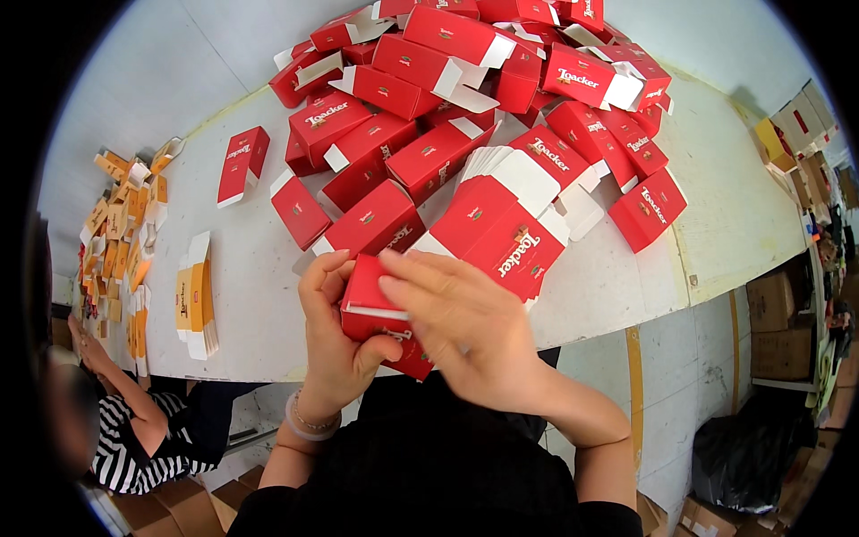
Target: The person assembles small red and white cardboard boxes by folding the flaps and tucking them into slots. They handle the boxes one at a time, repeatedly picking up flat pieces, folding them into a box shape, and placing the finished units on a pile on the table.
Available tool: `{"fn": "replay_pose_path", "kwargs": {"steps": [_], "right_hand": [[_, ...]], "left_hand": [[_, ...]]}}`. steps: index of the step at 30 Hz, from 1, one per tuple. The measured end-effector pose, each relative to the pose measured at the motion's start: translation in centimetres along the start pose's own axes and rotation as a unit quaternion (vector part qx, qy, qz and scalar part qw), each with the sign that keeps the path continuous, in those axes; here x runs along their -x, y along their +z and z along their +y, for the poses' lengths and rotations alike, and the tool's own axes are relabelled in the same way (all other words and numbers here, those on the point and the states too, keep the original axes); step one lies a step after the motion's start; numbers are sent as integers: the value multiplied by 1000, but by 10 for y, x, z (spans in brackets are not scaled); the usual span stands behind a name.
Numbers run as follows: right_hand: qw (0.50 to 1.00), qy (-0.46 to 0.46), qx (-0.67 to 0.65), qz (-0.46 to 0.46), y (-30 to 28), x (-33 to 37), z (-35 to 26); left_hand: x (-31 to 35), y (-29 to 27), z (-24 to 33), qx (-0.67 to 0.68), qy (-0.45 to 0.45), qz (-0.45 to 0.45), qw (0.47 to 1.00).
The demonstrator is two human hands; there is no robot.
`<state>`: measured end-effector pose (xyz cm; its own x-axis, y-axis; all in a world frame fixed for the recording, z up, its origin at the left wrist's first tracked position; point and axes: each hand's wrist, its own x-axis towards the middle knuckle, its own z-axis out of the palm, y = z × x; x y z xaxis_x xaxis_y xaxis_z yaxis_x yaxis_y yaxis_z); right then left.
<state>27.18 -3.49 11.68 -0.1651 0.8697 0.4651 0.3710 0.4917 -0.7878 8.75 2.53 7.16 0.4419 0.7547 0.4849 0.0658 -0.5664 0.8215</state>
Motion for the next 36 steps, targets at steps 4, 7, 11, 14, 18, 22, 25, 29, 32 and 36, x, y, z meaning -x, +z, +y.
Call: {"fn": "replay_pose_path", "kwargs": {"steps": [4,7,11,14,18,22,25,29,32,36], "right_hand": [[995,-67,37,-57,1,-1,-2],[988,-91,93,-80,-3,-1,9],[986,-66,119,-97,-5,-3,8],[993,-45,42,-99,-16,-9,14],[949,141,-202,198,-83,-38,36],[910,140,-116,373,-113,-38,106],[885,175,410,134,-62,-6,90],[865,274,405,110,-34,6,80],[868,278,391,128,-30,7,73],[896,224,351,153,-23,11,72]], "left_hand": [[1,5,13,121,-82,27,989],[-4,7,18,105,-89,10,990],[-5,10,17,92,-138,-24,986],[-5,10,12,135,-117,-46,983],[-27,6,14,330,-113,95,932],[-24,10,-9,8,-23,83,996],[-26,44,-9,-189,59,-26,980],[-34,79,-14,-349,39,-107,930],[-31,79,-18,-354,24,-119,927],[-26,75,-6,-383,8,-115,917]]}}
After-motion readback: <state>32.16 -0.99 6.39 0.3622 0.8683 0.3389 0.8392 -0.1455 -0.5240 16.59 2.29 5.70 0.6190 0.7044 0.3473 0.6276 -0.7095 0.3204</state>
